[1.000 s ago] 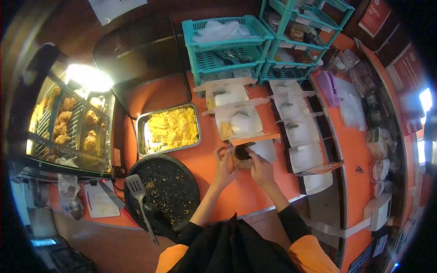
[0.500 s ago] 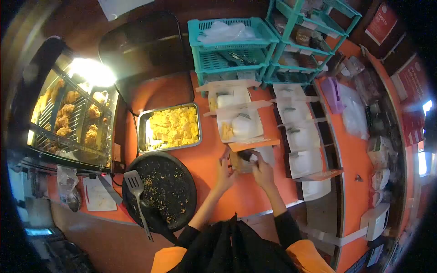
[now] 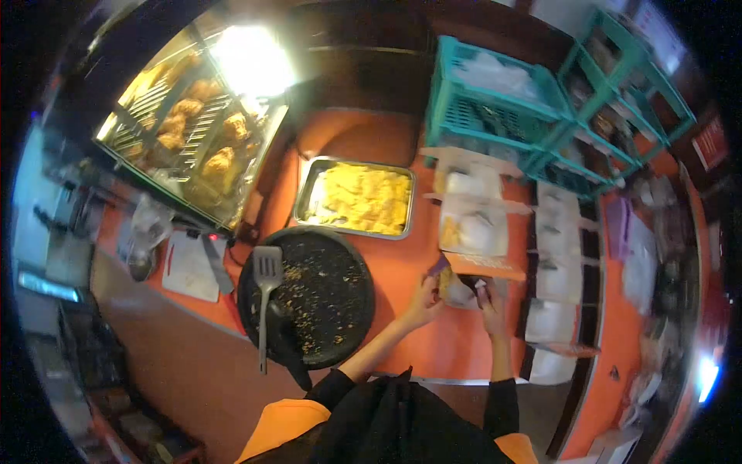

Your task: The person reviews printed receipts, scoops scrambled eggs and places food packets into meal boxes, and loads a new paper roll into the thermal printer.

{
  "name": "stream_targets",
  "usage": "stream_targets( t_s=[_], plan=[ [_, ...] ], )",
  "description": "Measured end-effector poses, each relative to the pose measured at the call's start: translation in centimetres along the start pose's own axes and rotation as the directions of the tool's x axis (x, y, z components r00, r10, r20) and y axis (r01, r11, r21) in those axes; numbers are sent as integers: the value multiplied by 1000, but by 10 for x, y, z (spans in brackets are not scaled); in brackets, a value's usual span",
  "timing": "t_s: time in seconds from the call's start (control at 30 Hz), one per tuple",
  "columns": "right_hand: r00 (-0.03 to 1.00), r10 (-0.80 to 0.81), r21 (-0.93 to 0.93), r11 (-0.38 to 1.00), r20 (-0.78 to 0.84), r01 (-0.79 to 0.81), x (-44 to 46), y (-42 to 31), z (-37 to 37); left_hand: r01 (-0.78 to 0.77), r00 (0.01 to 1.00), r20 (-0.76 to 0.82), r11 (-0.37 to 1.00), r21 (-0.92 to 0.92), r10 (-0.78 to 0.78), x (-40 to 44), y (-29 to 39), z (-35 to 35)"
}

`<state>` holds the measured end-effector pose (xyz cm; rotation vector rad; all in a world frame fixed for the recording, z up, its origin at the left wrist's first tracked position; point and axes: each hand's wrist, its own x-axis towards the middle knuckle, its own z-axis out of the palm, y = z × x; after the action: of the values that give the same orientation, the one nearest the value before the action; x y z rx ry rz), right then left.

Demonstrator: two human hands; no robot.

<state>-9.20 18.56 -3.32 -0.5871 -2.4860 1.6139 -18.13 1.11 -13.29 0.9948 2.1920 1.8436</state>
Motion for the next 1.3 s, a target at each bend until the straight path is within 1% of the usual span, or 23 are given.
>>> stream_targets(
  t_s=[0.07, 0.13, 0.2, 0.23, 0.27, 0.3, 0.37, 0.43, 0.47, 0.5, 0.6, 0.63, 0.7, 0.73, 0.8, 0.83, 0.87, 0.93, 0.97, 1.1, 1.17, 1.27, 1.3],
  plan=[
    [998, -62, -113, 992, -20, 59, -3, -9, 11, 203, 978, 83, 966, -157, -192, -3, 19, -16],
    [989, -145, -216, 967, -30, 135, -10, -53, 10, 200, 977, 94, 973, -115, -190, -5, 26, -38],
    [965, 170, -264, 958, 198, -115, -29, -93, -1, 206, 973, 126, 975, -83, -195, -7, 40, -66],
    [965, 172, -269, 956, 200, -115, -33, -124, 2, 266, 958, 148, 951, -155, -244, -8, 53, -87],
    [935, 187, -166, 976, 301, -142, -31, -162, 16, 322, 941, 178, 920, -223, -287, -8, 67, -112],
    [898, 188, -64, 982, 398, -177, -22, -190, 35, 409, 908, 160, 902, -140, -387, -3, 80, -140],
    [912, 96, -270, 963, 400, 17, 21, -220, 80, 260, 958, -135, 965, 34, -253, 10, 103, -186],
    [936, -254, -455, 822, 245, 342, 83, -185, 142, 306, 919, -304, 941, 144, -252, 27, 113, -221],
    [953, -240, -519, 800, 185, 302, 109, -183, 171, 418, 891, -315, 862, 286, -328, 34, 115, -235],
    [966, -228, -579, 774, 123, 256, 130, -180, 194, 414, 887, -364, 837, 359, -283, 39, 103, -242],
    [945, -290, -807, 516, 152, 288, 148, -164, 230, 408, 876, -454, 754, 515, -164, 55, 61, -254],
    [946, -285, -812, 509, 153, 285, 144, -151, 239, 414, 865, -493, 689, 595, -94, 56, 51, -254],
    [798, -579, -871, 292, 168, 395, 136, -126, 256, 414, 864, -494, 697, 585, -99, 61, 43, -265],
    [800, -575, -874, 285, 173, 394, 137, -120, 258, 419, 861, -497, 700, 578, -106, 62, 40, -269],
    [891, -377, -866, 322, 254, 383, 132, -122, 263, 512, 831, -472, 734, 446, -293, 64, 35, -284],
    [914, -287, -869, 325, 285, 373, 132, -125, 263, 504, 842, -472, 697, 510, -263, 67, 32, -292],
    [915, -285, -870, 324, 285, 372, 134, -133, 259, 497, 851, -469, 654, 571, -237, 67, 29, -299],
    [901, -93, -801, 428, 423, 420, 143, -147, 244, 527, 839, -471, 623, 578, -272, 69, 30, -308],
    [862, -139, -737, 465, 487, 491, 149, -149, 230, 554, 825, -478, 595, 583, -301, 71, 29, -312],
    [795, -21, -632, 593, 606, 498, 185, -147, 197, 580, 814, -379, 596, 555, -440, 76, 8, -318],
    [674, -157, -290, 815, 722, 501, 213, -106, 193, 602, 796, -361, 582, 547, -486, 79, 8, -321],
    [720, -220, -146, 901, 658, 408, 222, -80, 193, 638, 763, -318, 579, 507, -563, 87, -2, -324],
    [752, -194, -170, 910, 629, 377, 215, -90, 193, 673, 736, -344, 571, 470, -583, 93, 8, -325]
  ],
)
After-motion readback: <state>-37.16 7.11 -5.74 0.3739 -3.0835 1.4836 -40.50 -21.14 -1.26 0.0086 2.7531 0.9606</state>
